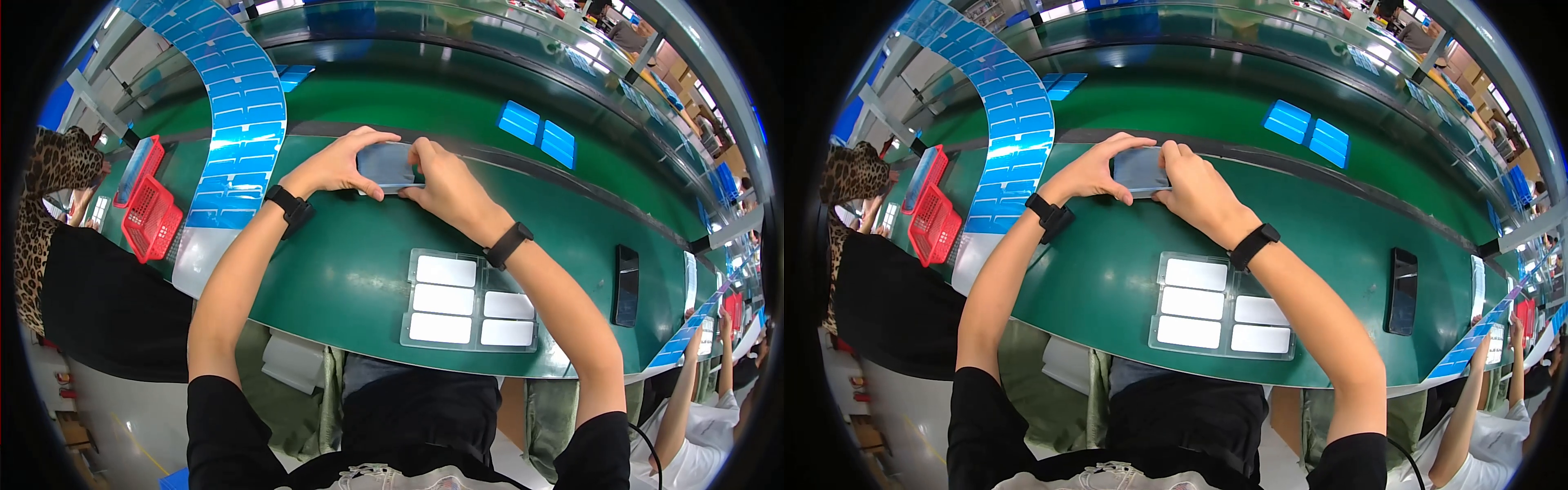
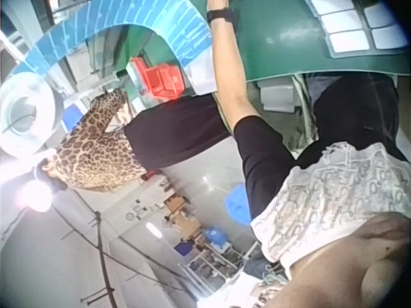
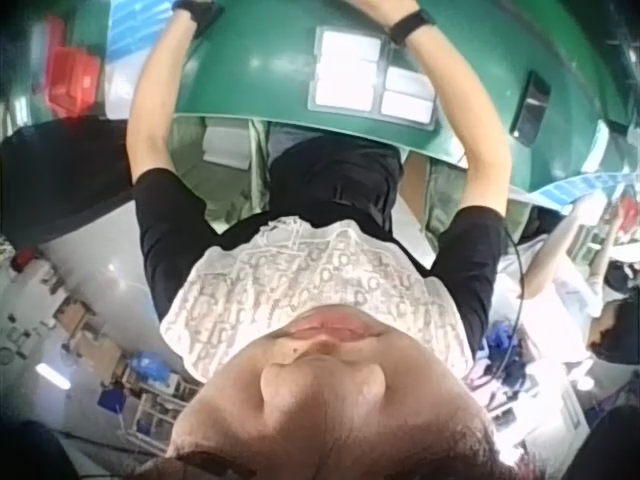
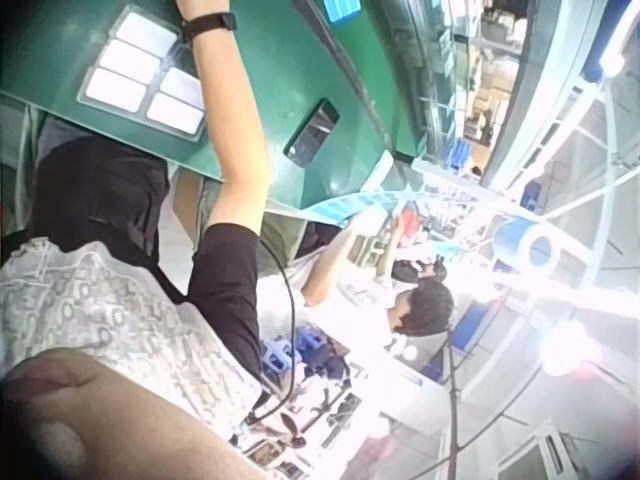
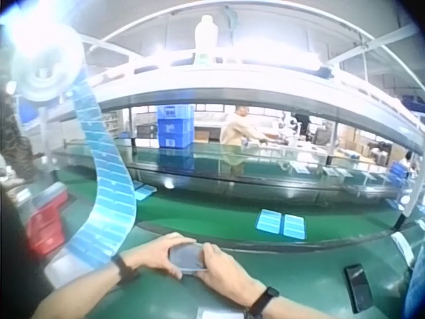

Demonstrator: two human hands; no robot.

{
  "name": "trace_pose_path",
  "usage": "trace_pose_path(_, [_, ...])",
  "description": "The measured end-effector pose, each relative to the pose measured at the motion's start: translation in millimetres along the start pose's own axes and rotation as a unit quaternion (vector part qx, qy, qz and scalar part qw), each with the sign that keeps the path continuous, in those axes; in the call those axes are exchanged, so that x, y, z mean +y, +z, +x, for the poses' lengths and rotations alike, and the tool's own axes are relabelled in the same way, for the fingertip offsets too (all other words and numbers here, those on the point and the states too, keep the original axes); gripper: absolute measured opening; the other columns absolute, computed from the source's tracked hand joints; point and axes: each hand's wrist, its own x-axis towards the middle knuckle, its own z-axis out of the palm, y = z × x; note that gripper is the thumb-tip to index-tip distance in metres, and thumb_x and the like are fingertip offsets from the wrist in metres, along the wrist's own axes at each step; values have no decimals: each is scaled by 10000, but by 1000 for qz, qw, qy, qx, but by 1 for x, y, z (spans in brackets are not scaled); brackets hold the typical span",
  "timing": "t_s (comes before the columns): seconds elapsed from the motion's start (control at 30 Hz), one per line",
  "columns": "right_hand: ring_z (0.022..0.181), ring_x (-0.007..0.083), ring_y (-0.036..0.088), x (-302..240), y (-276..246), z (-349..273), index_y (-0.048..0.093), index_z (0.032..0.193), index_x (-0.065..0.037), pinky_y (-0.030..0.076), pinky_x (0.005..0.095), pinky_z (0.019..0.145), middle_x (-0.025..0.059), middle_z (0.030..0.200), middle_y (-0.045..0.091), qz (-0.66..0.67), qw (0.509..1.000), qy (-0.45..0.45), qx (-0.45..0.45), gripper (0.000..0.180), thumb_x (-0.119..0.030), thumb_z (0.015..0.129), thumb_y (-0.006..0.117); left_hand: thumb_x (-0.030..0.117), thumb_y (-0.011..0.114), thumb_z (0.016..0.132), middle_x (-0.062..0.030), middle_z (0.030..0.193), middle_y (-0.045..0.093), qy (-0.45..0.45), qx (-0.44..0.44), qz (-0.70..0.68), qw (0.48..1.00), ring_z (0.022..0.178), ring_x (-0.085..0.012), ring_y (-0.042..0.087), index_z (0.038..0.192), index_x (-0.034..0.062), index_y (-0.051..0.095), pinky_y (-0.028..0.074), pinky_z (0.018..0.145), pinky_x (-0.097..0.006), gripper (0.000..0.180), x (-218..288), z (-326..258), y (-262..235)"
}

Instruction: Manually assembling small plastic components and applying labels/films at a factory workstation.

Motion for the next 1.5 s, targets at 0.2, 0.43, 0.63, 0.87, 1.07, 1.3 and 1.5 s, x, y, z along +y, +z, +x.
trace_pose_path(0.2, [1081, 459, 689, -5, 2, 7, 559, 1097, 45, 575, 493, 904, 266, 1082, 692, 43, 998, 37, -6, 481, -110, 788, 894, 383, 1011, 672, -95, 1398, 582, -4, 14, 1, 1000, 1340, -303, 555, 1500, 128, 601, 435, 1155, -431, 958, -7, 2, 4])
trace_pose_path(0.43, [969, 476, 711, -8, 5, 1, 589, 1056, 51, 581, 516, 868, 283, 1037, 716, -26, 999, 10, 20, 415, -100, 800, 879, 371, 1005, 695, -93, 1399, 577, -12, 11, -19, 1000, 1349, -297, 542, 1496, 118, 602, 427, 1159, -430, 932, -10, 5, 5])
trace_pose_path(0.63, [893, 438, 727, -2, -5, -6, 634, 1073, 25, 575, 515, 826, 223, 846, 727, -26, 999, 37, -7, 337, -82, 830, 841, 417, 998, 695, -95, 1412, 562, -12, -10, -26, 1000, 1375, -304, 499, 1512, 135, 586, 401, 1177, -438, 957, -12, 6, 2])
trace_pose_path(0.87, [858, 379, 736, 4, -35, -17, 737, 1108, -23, 565, 446, 800, 199, 920, 760, -42, 998, 39, -40, 296, -105, 835, 821, 391, 984, 725, -90, 1407, 566, -23, -11, -23, 999, 1353, -293, 514, 1500, 146, 601, 412, 1165, -415, 899, -8, 5, 1])
trace_pose_path(1.07, [855, 387, 728, 11, -58, -24, 785, 1037, -4, 565, 441, 809, 197, 911, 766, -49, 995, 77, -45, 239, -111, 828, 830, 361, 947, 769, -90, 1393, 579, -37, 3, -10, 999, 1341, -285, 527, 1488, 141, 615, 425, 1153, -403, 822, -4, 5, 2])
trace_pose_path(1.3, [829, 378, 728, 11, -58, -25, 773, 989, 31, 562, 437, 779, 215, 885, 760, -65, 990, 115, -57, 270, -142, 805, 866, 368, 914, 774, -142, 1393, 632, -6, 29, 76, 997, 1301, -323, 590, 1459, 79, 634, 465, 1129, -433, 795, -3, 2, 2])
trace_pose_path(1.5, [830, 374, 731, 16, -55, -22, 748, 933, 41, 563, 434, 779, 212, 866, 748, -15, 986, 137, -91, 216, -105, 823, 863, 360, 878, 826, -162, 1439, 615, 0, 24, 90, 996, 1337, -342, 578, 1497, 82, 602, 454, 1158, -450, 777, 0, 1, 1])
